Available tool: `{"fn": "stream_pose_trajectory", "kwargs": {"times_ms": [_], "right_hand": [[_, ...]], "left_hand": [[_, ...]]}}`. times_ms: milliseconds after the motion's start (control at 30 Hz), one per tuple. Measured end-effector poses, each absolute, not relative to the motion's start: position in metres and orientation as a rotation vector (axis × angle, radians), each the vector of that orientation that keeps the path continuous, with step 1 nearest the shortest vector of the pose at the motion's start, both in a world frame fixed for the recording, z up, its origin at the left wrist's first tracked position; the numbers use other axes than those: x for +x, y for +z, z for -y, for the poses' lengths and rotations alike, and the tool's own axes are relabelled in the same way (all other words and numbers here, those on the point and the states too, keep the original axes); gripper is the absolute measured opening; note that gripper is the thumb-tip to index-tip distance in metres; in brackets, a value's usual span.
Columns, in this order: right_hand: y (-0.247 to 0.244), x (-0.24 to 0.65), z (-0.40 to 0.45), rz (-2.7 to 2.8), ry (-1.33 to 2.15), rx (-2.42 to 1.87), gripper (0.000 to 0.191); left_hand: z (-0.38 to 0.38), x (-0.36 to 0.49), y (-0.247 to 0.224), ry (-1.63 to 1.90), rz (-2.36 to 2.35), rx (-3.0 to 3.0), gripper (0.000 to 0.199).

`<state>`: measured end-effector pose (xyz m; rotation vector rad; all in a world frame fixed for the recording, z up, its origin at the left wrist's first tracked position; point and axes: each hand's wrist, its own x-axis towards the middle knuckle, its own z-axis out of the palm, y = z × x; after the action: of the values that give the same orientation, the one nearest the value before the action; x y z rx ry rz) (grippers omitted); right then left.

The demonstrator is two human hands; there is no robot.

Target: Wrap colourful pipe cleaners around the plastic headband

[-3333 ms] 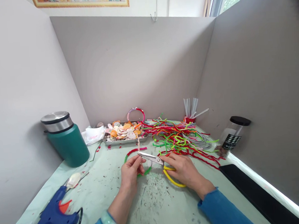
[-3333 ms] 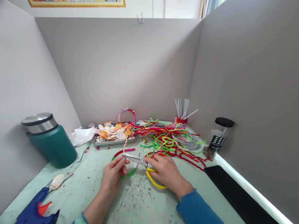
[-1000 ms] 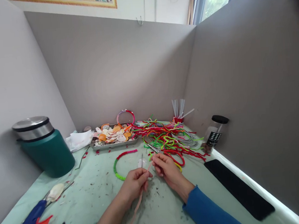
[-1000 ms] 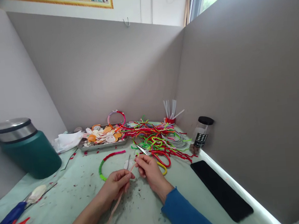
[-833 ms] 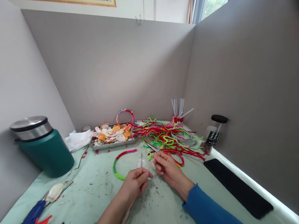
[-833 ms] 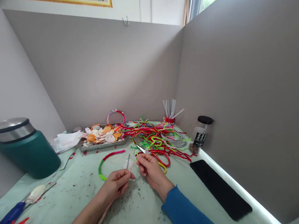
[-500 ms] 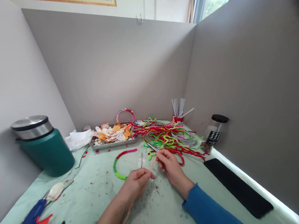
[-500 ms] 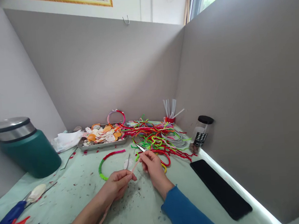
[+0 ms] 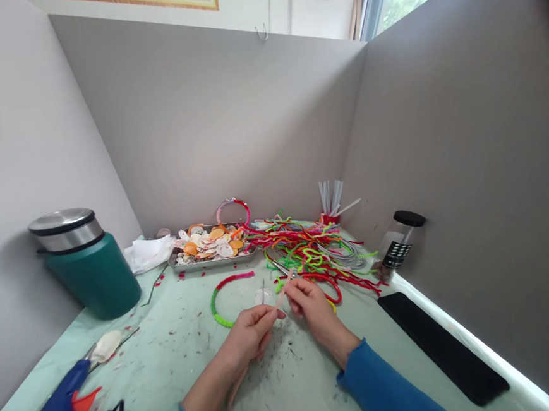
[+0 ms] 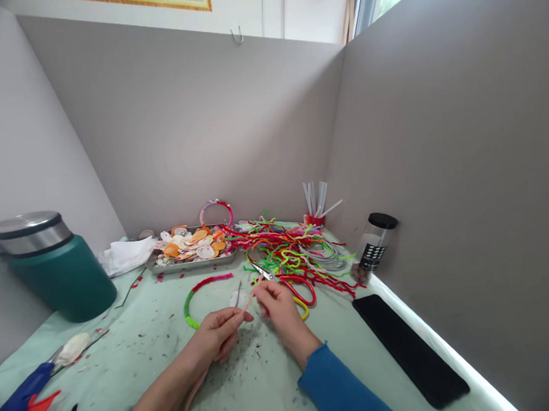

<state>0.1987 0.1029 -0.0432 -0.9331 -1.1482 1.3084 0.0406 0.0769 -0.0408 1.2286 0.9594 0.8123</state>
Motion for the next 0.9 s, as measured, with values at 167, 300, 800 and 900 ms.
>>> {"fn": "stream_pose_trajectory", "kwargs": {"times_ms": [167, 300, 800, 900], "right_hand": [[-0.041, 0.217, -0.115, 0.892, 1.185, -0.915, 0.026], [-0.038, 0.215, -0.111, 0.985, 1.262, -0.899, 0.027], [-0.044, 0.205, -0.107, 1.139, 1.132, -0.981, 0.027], [-0.044, 0.201, -0.105, 1.181, 1.174, -0.997, 0.026]], "left_hand": [[-0.075, 0.04, -0.039, 0.756, -0.964, 1.257, 0.04], [-0.077, 0.039, -0.037, 0.796, -0.999, 1.225, 0.041], [-0.085, 0.04, -0.046, 0.853, -1.01, 1.25, 0.04], [-0.085, 0.04, -0.048, 0.839, -1.014, 1.272, 0.038]]}}
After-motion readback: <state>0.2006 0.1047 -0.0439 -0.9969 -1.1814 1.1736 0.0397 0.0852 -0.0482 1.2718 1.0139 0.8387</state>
